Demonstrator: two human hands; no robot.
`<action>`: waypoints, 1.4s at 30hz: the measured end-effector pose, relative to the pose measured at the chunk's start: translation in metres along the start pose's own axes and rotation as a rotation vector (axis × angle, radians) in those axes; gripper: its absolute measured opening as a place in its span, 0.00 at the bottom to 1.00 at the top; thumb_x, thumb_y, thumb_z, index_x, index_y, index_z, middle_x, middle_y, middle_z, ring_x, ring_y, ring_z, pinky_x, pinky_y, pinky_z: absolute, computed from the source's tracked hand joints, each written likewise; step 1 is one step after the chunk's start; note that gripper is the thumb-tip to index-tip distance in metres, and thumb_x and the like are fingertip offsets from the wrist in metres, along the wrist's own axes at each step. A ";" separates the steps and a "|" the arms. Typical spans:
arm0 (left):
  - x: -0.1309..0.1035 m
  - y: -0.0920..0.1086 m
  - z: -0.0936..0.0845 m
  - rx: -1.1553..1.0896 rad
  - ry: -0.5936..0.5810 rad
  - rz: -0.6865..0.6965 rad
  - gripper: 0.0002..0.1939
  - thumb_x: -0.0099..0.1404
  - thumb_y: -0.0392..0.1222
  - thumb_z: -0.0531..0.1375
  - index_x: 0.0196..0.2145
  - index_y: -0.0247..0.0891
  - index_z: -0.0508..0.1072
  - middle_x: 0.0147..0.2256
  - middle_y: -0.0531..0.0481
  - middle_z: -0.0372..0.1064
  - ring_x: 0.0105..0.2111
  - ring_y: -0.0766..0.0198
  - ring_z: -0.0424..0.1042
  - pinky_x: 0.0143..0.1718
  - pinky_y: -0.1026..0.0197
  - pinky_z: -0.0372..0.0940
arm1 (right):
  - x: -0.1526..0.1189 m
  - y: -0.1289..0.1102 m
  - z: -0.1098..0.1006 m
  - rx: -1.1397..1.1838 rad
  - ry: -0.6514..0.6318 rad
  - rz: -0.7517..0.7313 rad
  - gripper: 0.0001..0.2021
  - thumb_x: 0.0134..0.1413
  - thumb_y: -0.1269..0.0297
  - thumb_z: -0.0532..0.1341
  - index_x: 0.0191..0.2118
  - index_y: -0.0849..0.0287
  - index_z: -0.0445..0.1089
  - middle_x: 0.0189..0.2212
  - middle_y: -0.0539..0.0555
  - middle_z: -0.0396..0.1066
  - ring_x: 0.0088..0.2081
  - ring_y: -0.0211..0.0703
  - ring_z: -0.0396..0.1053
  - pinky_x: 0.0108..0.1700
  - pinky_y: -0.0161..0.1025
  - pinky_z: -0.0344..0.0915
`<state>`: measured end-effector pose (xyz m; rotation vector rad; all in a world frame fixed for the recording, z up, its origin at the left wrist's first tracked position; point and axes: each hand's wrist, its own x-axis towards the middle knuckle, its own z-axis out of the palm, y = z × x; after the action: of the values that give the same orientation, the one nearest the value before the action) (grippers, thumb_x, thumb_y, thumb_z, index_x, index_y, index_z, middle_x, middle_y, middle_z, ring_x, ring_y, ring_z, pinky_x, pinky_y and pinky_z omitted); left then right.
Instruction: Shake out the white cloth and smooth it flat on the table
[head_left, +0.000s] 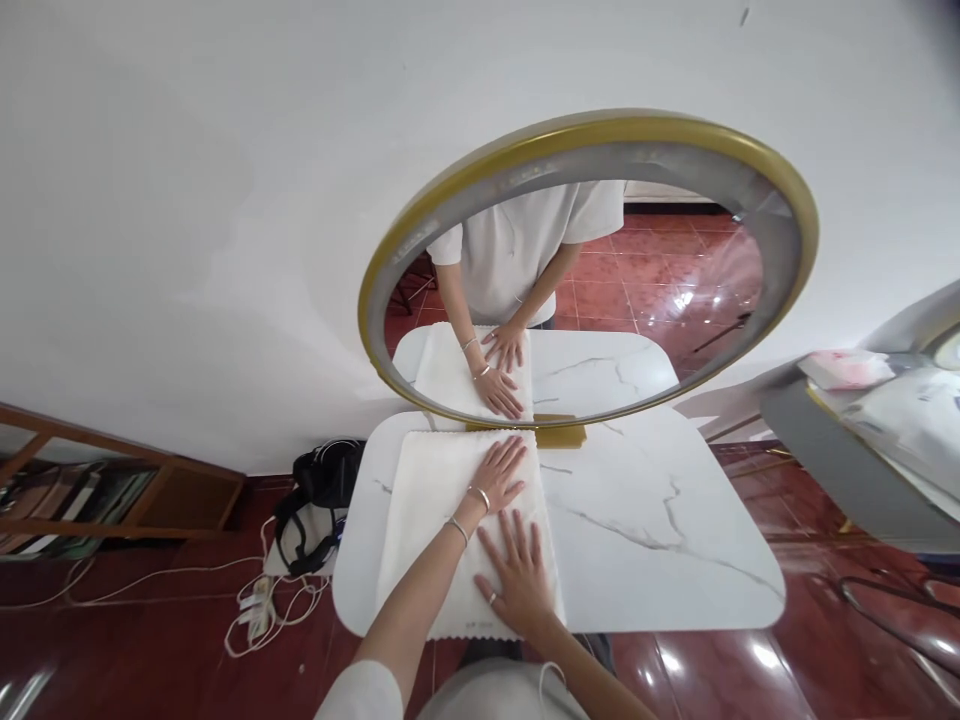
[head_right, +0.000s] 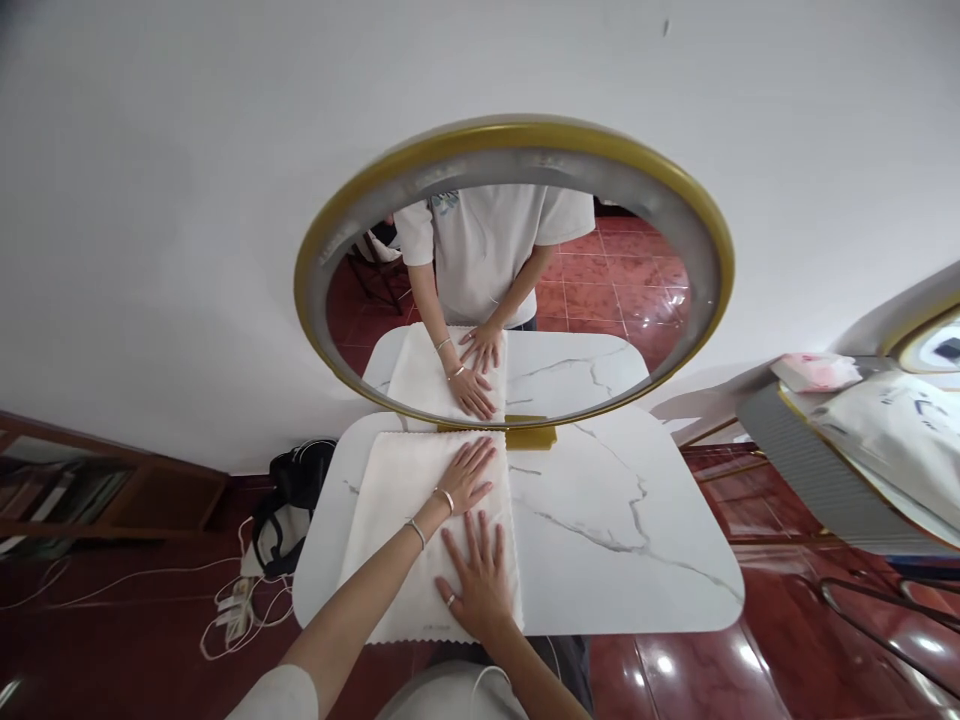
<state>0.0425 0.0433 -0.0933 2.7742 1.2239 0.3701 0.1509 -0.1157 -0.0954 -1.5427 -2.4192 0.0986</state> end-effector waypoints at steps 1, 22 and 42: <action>-0.007 -0.006 -0.003 0.006 -0.006 -0.008 0.35 0.69 0.51 0.48 0.68 0.36 0.43 0.69 0.43 0.37 0.69 0.59 0.34 0.67 0.51 0.36 | 0.004 -0.009 0.003 0.005 0.001 -0.003 0.39 0.58 0.48 0.56 0.69 0.45 0.37 0.69 0.58 0.36 0.68 0.68 0.36 0.62 0.66 0.40; -0.105 -0.065 -0.035 0.084 0.089 -0.853 0.27 0.68 0.51 0.51 0.64 0.51 0.56 0.68 0.42 0.41 0.67 0.38 0.38 0.58 0.22 0.35 | 0.120 0.008 0.025 0.018 0.121 -0.096 0.36 0.64 0.64 0.45 0.68 0.69 0.21 0.69 0.61 0.36 0.68 0.51 0.40 0.66 0.51 0.47; -0.032 -0.130 -0.045 0.062 0.016 -0.929 0.24 0.68 0.51 0.49 0.58 0.45 0.66 0.67 0.43 0.47 0.68 0.42 0.38 0.61 0.26 0.29 | 0.255 -0.004 0.047 -0.015 -0.093 0.232 0.22 0.65 0.63 0.47 0.58 0.67 0.64 0.51 0.68 0.70 0.52 0.59 0.65 0.56 0.55 0.55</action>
<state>-0.0828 0.1065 -0.0786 1.9099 2.3207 0.2532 0.0343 0.1159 -0.0916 -1.8595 -2.3029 0.2017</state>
